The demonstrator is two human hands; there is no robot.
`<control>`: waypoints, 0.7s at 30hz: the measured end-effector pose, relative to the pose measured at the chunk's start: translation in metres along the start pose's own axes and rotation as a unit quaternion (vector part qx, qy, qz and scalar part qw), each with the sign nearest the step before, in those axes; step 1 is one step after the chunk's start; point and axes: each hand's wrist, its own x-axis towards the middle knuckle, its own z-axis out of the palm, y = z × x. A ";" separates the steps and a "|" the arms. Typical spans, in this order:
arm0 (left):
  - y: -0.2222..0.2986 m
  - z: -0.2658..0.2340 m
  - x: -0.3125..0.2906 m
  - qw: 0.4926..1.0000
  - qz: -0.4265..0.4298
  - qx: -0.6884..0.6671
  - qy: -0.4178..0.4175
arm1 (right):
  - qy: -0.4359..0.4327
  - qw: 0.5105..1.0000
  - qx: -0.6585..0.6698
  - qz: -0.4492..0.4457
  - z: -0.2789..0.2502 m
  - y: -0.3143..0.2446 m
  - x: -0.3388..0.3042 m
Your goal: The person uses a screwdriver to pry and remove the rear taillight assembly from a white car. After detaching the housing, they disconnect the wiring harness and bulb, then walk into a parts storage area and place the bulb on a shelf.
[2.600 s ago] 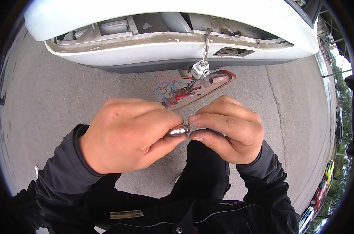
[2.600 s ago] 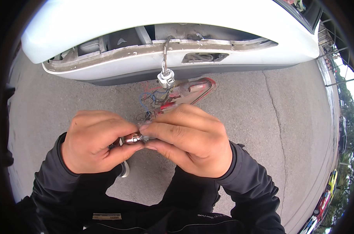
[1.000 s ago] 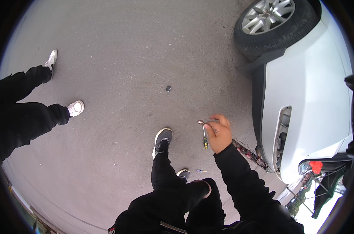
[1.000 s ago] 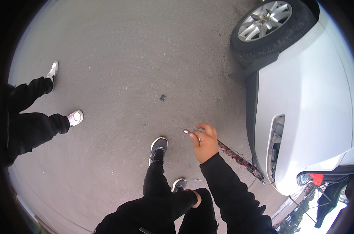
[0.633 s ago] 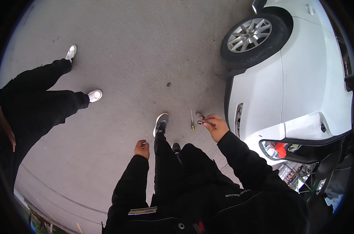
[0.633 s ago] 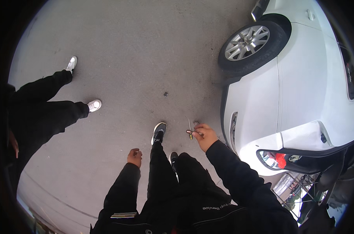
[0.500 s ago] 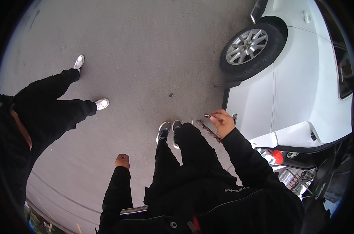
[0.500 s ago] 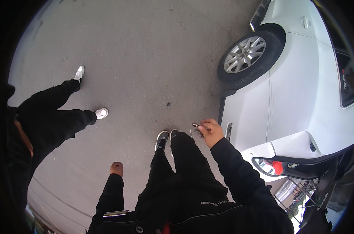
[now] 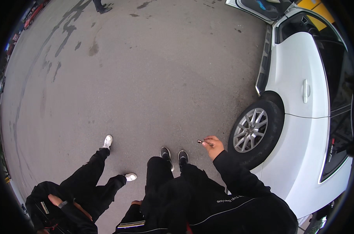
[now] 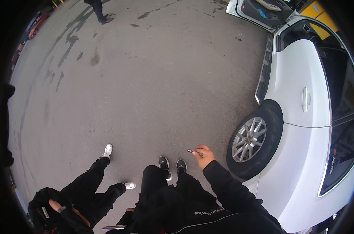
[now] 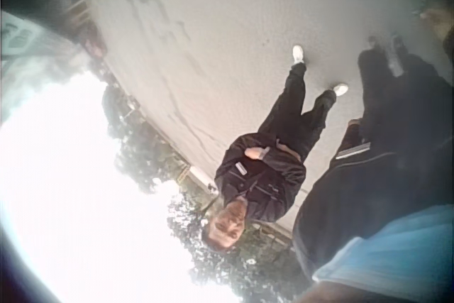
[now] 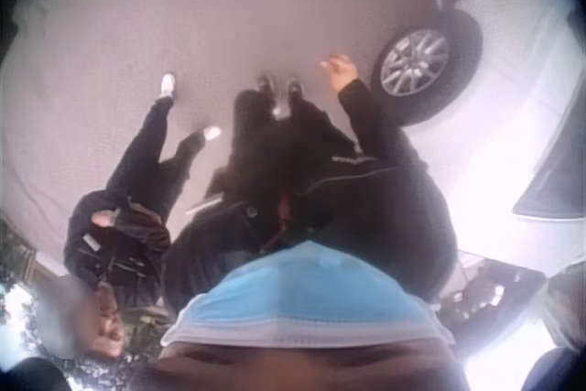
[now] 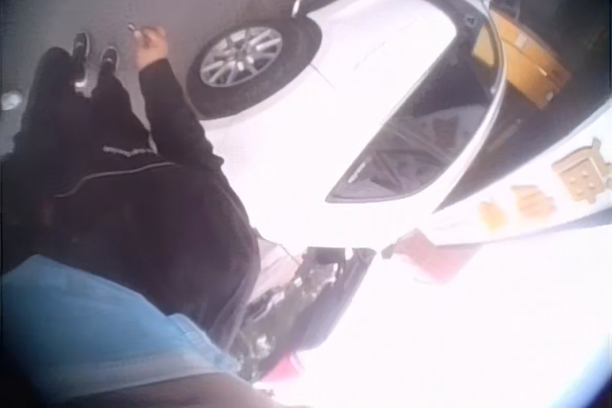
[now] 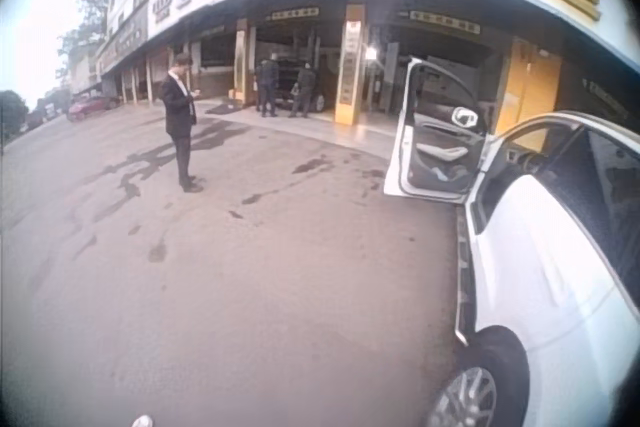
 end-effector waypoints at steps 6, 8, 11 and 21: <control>0.223 -0.204 0.104 0.997 -0.070 0.029 -0.001 | 0.027 0.990 -0.130 -0.055 0.011 -0.079 0.250; 0.320 -0.304 0.114 0.994 -0.002 0.026 0.103 | 0.070 0.988 -0.136 0.007 0.007 -0.097 0.307; 0.459 -0.460 0.093 0.972 0.093 -0.059 0.210 | 0.107 0.984 -0.137 0.027 0.000 -0.111 0.368; 0.905 -0.814 0.025 0.826 0.373 -0.175 0.384 | -0.186 0.778 -0.496 0.338 -0.037 0.000 0.675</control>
